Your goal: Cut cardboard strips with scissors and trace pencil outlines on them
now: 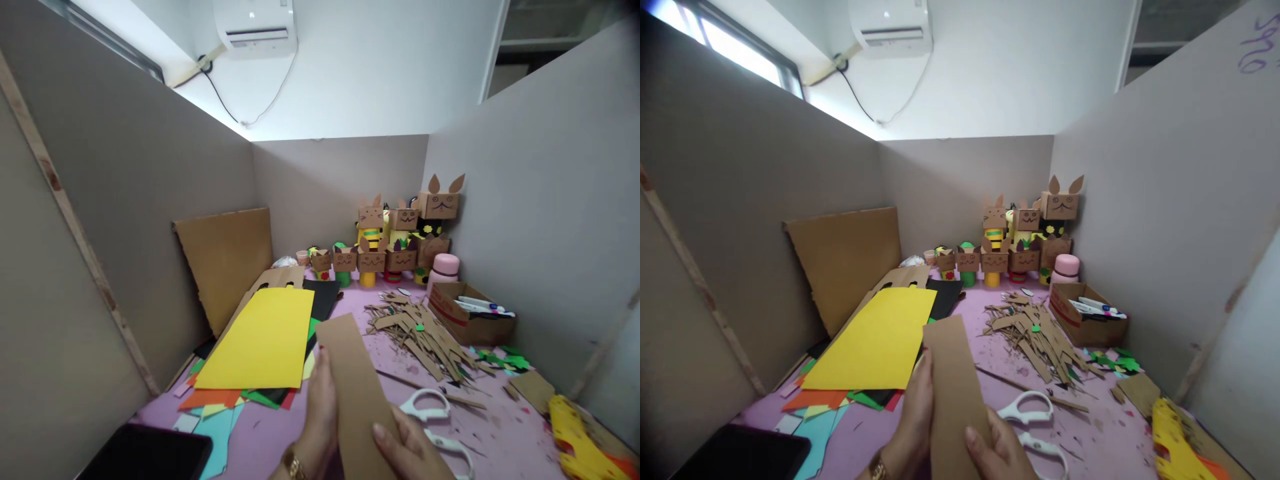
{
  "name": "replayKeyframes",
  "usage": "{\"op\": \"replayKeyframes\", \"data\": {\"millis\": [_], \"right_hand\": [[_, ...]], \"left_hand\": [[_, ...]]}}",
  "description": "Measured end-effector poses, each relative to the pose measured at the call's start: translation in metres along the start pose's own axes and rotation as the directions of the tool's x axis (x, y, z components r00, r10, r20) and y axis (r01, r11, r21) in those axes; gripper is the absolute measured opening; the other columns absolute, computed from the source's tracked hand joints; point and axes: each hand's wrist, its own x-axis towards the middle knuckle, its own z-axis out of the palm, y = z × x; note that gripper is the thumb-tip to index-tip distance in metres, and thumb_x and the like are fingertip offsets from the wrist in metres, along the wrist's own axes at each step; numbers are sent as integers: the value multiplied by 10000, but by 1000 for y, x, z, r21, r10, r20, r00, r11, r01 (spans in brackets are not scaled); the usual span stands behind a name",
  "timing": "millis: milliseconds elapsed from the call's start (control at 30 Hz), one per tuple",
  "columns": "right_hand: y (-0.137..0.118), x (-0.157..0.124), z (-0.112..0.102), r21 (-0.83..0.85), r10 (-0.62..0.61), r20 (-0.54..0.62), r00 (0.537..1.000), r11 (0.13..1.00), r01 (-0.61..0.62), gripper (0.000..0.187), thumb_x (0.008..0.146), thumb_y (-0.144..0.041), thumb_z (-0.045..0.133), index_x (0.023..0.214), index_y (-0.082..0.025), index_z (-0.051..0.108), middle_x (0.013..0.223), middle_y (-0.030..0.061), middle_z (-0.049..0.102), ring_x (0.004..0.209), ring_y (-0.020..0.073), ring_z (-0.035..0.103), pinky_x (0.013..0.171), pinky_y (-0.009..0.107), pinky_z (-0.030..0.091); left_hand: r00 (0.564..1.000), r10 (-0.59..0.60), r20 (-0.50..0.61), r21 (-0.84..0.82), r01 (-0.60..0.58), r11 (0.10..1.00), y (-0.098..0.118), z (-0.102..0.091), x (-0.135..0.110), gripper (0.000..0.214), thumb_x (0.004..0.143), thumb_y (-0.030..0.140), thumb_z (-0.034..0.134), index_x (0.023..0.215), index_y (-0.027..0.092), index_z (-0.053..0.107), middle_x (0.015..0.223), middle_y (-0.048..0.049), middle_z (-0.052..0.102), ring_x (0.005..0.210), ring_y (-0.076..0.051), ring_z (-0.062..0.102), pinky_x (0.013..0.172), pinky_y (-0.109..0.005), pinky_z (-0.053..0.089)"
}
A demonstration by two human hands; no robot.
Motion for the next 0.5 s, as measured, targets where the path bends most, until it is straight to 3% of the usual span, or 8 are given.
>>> {"op": "replayKeyframes", "data": {"millis": [133, 300, 433, 500], "right_hand": [[-18, 7, -7, -34, -80, -125, 989, 996, 77, 508, 683, -499, 720, 1071, -181, 633, 948, 108, 728, 905, 296, 663, 800, 421, 514], [-30, 12, -12, -40, -157, -221, 963, 988, 152, 480, 671, -486, 736, 1032, -179, 654, 910, 106, 736, 899, 291, 666, 806, 415, 516], [-34, 11, -13, -34, -154, -171, 973, 988, 151, 471, 679, -479, 733, 1036, -184, 648, 925, 104, 736, 899, 286, 669, 799, 406, 520], [-32, 8, -11, -25, -125, -106, 987, 992, 123, 476, 693, -479, 722, 1057, -184, 637, 954, 105, 730, 914, 287, 666, 796, 407, 520]], "left_hand": [[983, -90, 160, -1, 91, 996, -24, 15, -29, 612, 681, 614, 612, 1067, 141, 636, 1134, -159, 653, 1058, -287, 596, 864, -368, 487], [953, -130, 275, 128, 97, 987, -41, 12, -37, 682, 647, 665, 603, 1104, 159, 626, 1206, -158, 612, 1139, -294, 540, 950, -363, 437], [927, -72, 368, 98, 39, 994, -33, 12, -36, 563, 705, 586, 610, 1116, 201, 616, 1148, -132, 645, 1052, -277, 588, 896, -362, 464], [933, -29, 359, 100, -8, 995, -22, 13, -34, 490, 749, 569, 570, 1055, 190, 630, 1054, -125, 677, 945, -261, 620, 805, -347, 493]]}}
